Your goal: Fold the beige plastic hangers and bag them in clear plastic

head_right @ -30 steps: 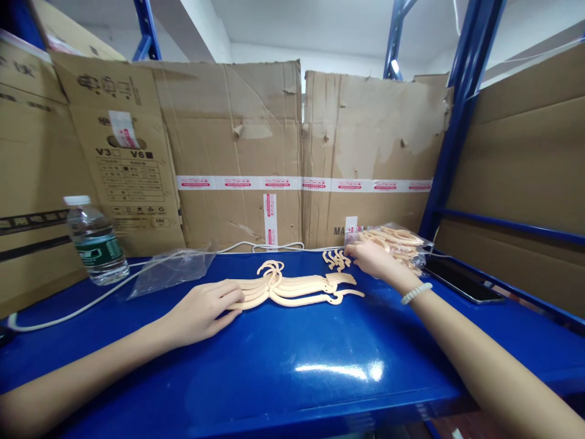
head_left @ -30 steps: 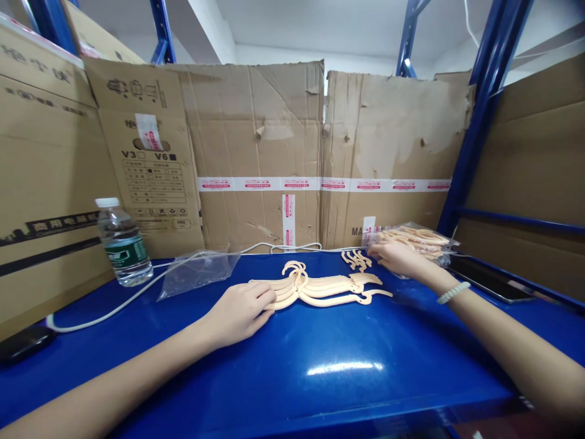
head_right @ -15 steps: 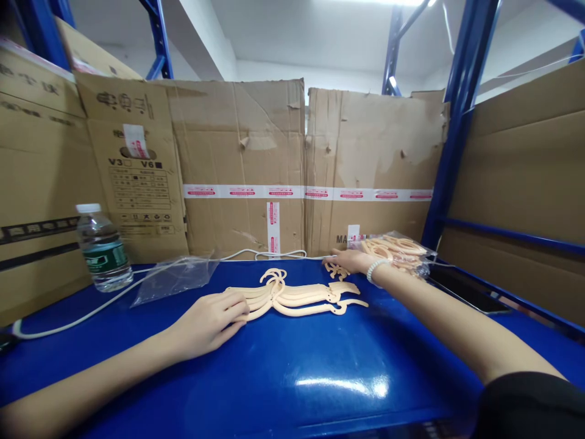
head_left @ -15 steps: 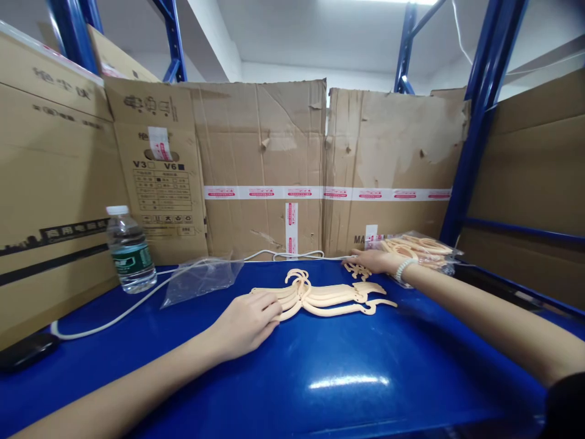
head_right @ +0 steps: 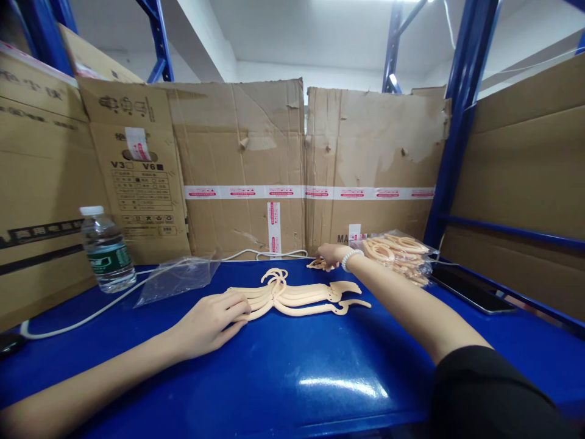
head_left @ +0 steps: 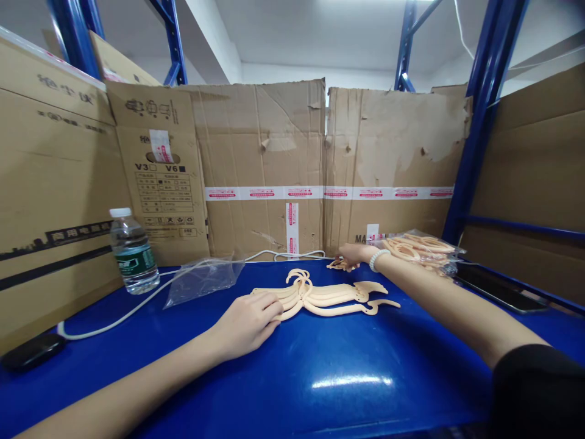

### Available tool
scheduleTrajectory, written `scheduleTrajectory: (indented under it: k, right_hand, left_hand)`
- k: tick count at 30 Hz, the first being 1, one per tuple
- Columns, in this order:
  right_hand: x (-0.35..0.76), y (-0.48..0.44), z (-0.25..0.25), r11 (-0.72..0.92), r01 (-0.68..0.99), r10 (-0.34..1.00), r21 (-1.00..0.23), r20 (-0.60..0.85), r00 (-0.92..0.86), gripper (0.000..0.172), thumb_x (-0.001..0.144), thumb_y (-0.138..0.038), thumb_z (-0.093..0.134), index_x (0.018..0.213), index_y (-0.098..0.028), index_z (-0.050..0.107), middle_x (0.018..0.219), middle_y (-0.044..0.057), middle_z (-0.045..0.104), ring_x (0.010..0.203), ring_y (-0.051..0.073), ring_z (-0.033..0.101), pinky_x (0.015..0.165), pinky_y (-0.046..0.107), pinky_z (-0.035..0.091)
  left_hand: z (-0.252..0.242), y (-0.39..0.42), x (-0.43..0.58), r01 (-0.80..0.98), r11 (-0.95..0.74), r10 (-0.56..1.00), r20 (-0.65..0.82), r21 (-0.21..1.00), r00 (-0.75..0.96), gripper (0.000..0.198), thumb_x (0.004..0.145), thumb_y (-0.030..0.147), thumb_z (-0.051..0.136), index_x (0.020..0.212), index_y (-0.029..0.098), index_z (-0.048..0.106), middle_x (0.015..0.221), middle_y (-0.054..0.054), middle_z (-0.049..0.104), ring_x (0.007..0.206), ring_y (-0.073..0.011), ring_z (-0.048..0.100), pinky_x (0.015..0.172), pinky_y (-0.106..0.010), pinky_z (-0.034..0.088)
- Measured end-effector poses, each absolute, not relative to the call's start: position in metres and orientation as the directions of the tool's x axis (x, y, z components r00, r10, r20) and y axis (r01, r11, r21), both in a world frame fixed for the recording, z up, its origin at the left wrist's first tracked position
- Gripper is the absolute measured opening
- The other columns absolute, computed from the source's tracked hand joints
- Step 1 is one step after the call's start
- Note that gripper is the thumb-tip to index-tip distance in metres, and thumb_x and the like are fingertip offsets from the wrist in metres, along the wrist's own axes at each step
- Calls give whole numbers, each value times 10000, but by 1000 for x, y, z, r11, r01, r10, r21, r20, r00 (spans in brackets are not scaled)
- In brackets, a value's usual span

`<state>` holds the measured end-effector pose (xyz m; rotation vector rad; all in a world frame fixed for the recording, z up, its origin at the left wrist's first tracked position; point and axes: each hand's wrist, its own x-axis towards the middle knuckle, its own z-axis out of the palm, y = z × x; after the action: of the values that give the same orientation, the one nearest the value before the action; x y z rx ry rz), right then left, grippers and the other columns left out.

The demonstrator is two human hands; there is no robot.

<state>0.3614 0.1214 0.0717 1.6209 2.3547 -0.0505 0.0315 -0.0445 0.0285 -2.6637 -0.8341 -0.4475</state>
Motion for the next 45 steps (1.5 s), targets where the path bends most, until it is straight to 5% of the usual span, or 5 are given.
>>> scheduleTrajectory:
  k: [12, 17, 25, 40, 45]
  right_hand:
    - [341, 27, 57, 467, 884, 866, -27, 214, -452, 379, 1017, -356, 456, 1324, -140, 510, 1308, 143, 571, 1177, 257, 568, 994, 468, 462]
    - [330, -21, 22, 567, 823, 813, -41, 188, -551, 696, 989, -499, 358, 1473, 0, 335, 1507, 269, 338, 1400, 360, 332, 1130, 493, 322]
    - [346, 20, 3, 547, 835, 827, -66, 199, -526, 697, 1006, -496, 253, 1458, 22, 365, 1512, 268, 318, 1422, 365, 279, 1161, 519, 251]
    - [366, 45, 9, 564, 819, 800, -107, 317, -509, 596, 997, -484, 343, 1409, -68, 452, 1459, 217, 429, 1360, 324, 394, 1120, 451, 337]
    - [393, 69, 43, 487, 866, 816, -114, 412, -405, 400, 989, -343, 377, 1263, -130, 575, 1196, 177, 619, 1143, 305, 571, 984, 443, 452]
  left_hand:
    - [24, -50, 41, 759, -649, 703, 334, -60, 628, 435, 962, 333, 462, 1333, 108, 492, 1395, -195, 529, 1283, -348, 485, 1049, -545, 392]
    - [18, -35, 43, 826, -564, 806, 216, 2, 551, 649, 987, 502, 351, 1469, 69, 375, 1518, -232, 358, 1404, -430, 310, 1088, -644, 295]
    - [16, 12, 51, 814, -578, 813, 132, 62, 567, 674, 995, 558, 259, 1510, 126, 310, 1555, -181, 295, 1436, -371, 263, 1121, -617, 261]
    - [16, 48, 60, 767, -639, 760, 209, 63, 616, 622, 988, 472, 360, 1477, 87, 346, 1505, -213, 391, 1413, -378, 323, 1108, -662, 250]
    - [14, 23, 50, 650, -760, 610, 367, 17, 703, 547, 959, 308, 457, 1475, 165, 342, 1519, -152, 405, 1420, -329, 328, 1157, -627, 203]
